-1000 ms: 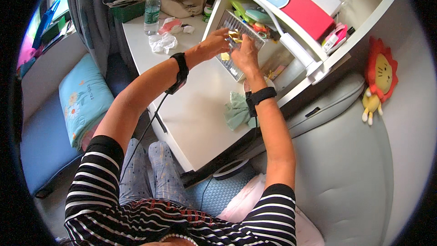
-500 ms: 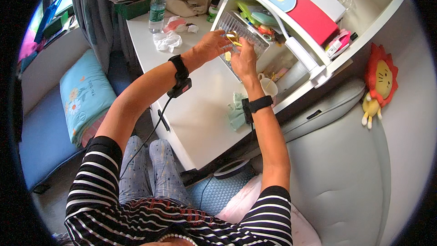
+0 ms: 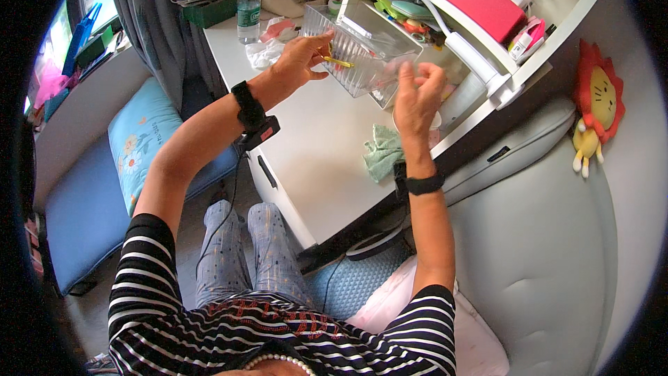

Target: The person picks up and examines various small objects from a plastic storage bin, including a thin rod, small tubes, and a round orange item, before placing some on a white surface and others back into the bin.

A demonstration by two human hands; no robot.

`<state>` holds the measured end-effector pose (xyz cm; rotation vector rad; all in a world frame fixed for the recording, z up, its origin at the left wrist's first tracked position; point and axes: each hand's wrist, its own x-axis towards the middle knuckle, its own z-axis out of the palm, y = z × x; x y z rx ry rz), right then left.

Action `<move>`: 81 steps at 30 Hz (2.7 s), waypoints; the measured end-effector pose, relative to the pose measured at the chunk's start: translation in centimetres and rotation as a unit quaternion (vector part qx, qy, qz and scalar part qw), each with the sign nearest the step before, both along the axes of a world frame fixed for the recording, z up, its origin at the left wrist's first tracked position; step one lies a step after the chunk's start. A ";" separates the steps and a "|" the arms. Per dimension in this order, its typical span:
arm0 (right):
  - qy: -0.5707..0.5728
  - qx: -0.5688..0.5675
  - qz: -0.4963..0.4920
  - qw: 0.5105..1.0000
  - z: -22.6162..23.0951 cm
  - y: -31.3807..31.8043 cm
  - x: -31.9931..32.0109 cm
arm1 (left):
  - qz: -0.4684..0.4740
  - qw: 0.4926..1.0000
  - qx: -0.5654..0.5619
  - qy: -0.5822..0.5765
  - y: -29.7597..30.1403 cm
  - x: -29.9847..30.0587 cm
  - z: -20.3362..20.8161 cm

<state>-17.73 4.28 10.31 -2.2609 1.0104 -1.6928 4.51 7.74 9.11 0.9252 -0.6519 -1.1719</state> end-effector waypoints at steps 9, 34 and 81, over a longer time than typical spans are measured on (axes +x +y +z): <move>-0.220 0.504 0.298 0.780 -0.4 -1.4 0.4 | 0.019 0.999 -0.021 0.028 5.3 1.1 -1.9; -0.034 0.600 0.371 0.708 -5.1 7.5 1.6 | 0.042 0.999 -0.021 0.004 19.4 8.6 -11.0; 0.475 -0.025 0.449 0.756 -10.7 26.4 2.7 | 0.175 0.978 0.095 0.055 46.5 -5.2 -20.4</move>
